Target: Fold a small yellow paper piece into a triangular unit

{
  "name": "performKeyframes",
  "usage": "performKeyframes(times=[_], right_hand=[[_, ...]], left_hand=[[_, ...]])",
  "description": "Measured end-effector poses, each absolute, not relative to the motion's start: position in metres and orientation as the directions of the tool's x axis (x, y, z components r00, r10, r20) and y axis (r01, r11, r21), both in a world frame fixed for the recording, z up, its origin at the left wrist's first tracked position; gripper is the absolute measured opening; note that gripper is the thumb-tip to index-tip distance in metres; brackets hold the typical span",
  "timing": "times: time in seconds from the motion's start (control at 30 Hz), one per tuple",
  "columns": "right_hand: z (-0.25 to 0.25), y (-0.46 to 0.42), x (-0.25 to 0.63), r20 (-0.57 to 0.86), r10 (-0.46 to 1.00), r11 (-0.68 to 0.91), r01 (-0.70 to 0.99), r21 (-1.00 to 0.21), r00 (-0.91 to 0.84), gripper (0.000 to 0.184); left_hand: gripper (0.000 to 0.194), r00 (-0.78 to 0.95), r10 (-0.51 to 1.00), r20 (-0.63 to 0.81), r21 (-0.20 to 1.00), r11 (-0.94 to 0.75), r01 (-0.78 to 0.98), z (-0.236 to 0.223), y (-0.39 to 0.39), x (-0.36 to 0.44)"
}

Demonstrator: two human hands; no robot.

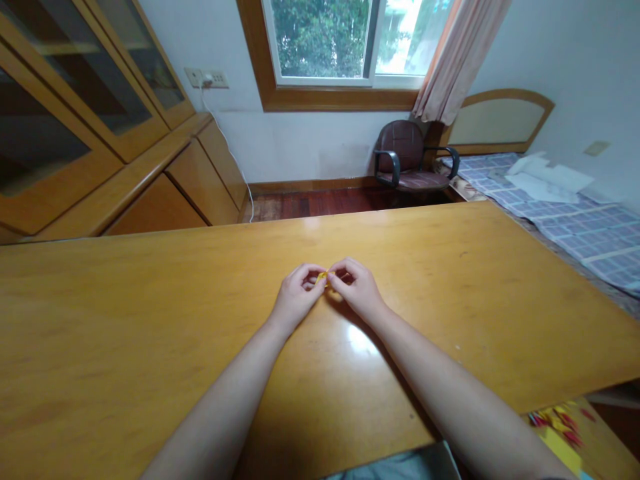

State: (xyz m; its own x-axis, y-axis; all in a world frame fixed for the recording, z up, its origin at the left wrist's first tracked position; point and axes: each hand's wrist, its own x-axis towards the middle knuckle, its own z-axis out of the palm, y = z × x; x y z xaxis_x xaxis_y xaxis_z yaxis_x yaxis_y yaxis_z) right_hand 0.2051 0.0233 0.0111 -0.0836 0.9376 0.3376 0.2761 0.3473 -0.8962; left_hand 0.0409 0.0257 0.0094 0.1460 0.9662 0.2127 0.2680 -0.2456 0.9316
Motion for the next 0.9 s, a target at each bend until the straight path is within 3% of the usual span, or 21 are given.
performKeyframes(times=[0.33, 0.57, 0.9], right_hand=[[0.0127, 0.0246, 0.2054, 0.39, 0.915, 0.401, 0.338, -0.851, -0.103, 0.008], [0.007, 0.027, 0.2051, 0.212, 0.974, 0.225, 0.21, -0.952, -0.084, 0.024], [0.0051, 0.0284, 0.2046, 0.177, 0.983, 0.182, 0.103, -0.978, -0.055, 0.025]], left_hand=[[0.018, 0.121, 0.974, 0.19, 0.947, -0.214, 0.237, 0.008, 0.0271, 0.0421], [0.019, 0.116, 0.973, 0.198, 0.94, -0.222, 0.259, 0.0095, 0.0269, 0.0432], [0.019, 0.16, 0.967, 0.2, 0.928, -0.239, 0.285, 0.0126, 0.0262, 0.0409]])
